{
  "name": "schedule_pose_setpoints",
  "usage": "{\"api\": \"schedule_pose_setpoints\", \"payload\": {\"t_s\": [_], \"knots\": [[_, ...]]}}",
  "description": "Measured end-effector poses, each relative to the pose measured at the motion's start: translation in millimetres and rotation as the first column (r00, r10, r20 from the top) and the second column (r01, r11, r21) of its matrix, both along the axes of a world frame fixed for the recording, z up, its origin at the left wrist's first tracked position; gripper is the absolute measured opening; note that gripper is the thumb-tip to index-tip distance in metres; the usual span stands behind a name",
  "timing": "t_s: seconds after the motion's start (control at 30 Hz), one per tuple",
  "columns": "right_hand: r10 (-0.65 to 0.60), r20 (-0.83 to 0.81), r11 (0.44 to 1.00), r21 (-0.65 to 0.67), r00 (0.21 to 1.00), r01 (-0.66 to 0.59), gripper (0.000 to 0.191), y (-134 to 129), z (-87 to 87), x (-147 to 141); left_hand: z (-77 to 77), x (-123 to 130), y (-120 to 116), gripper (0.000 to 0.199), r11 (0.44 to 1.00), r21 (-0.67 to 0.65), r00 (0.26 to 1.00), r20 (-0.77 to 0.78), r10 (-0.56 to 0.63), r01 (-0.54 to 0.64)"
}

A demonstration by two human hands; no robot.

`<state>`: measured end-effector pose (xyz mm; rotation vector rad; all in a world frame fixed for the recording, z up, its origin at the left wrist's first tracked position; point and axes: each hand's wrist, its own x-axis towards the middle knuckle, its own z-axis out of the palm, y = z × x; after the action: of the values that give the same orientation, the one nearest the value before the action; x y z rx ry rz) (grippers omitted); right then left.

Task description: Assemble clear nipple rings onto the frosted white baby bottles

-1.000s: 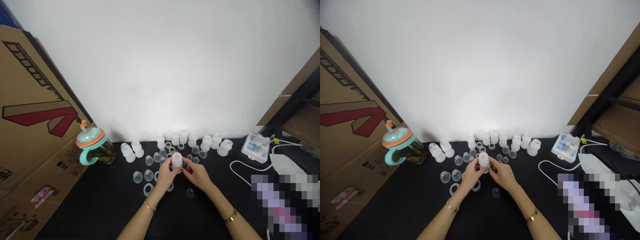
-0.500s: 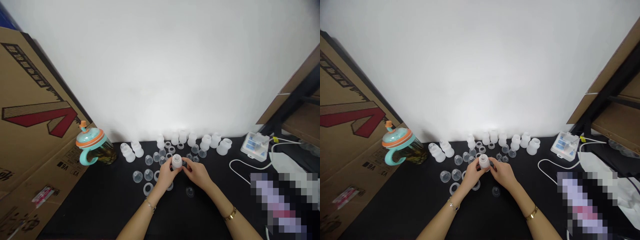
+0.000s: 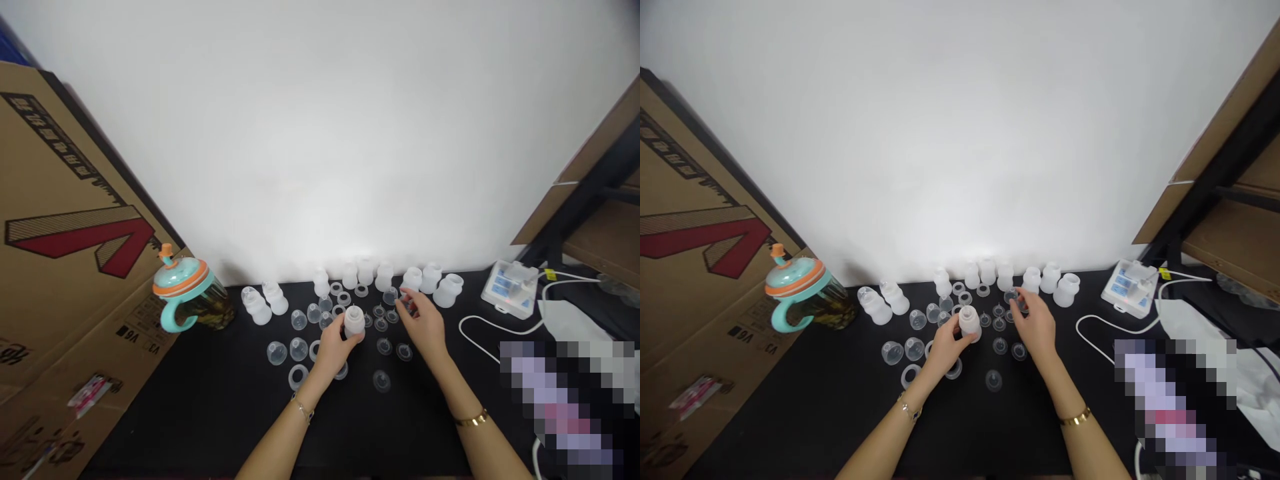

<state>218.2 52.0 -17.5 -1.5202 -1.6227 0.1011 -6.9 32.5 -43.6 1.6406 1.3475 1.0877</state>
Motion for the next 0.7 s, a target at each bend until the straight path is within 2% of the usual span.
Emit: {"api": "schedule_pose_setpoints", "payload": {"t_s": [0.07, 0.17, 0.3, 0.4, 0.57, 0.7], "knots": [[-0.096, 0.022, 0.995, -0.018, 0.995, 0.096, 0.037, 7.5, -5.2, 11.6, 0.2, -0.2, -0.7, 0.044, 1.000, -0.004, 1.000, 0.002, -0.003, 0.003], [-0.163, 0.064, 0.983, -0.076, 0.985, 0.168, 0.040, 18.6, -18.8, 24.8, -0.1, -0.5, -0.9, 0.043, 1.000, -0.010, 1.000, -0.006, -0.002, 0.002], [-0.174, 0.141, 0.971, -0.141, 0.975, 0.193, 0.047, 29.6, -37.5, 34.5, -2.8, -0.4, 1.1, 0.043, 1.000, -0.012, 1.000, -0.020, 0.005, -0.005], [-0.157, 0.147, 0.967, -0.178, 0.977, 0.182, 0.045, 34.5, -46.8, 38.6, -4.9, 0.0, 3.0, 0.044, 1.000, -0.014, 1.000, -0.022, 0.017, -0.017], [-0.108, 0.119, 0.968, -0.214, 0.987, 0.132, 0.040, 37.0, -52.6, 42.5, -3.3, -0.1, 2.2, 0.044, 1.000, -0.021, 0.999, -0.044, 0.018, -0.018], [-0.115, -0.016, 0.974, -0.198, 0.993, 0.110, 0.039, 35.2, -45.4, 42.3, -1.4, -0.3, 0.8, 0.043, 1.000, -0.010, 0.999, -0.042, 0.019, -0.020]]}}
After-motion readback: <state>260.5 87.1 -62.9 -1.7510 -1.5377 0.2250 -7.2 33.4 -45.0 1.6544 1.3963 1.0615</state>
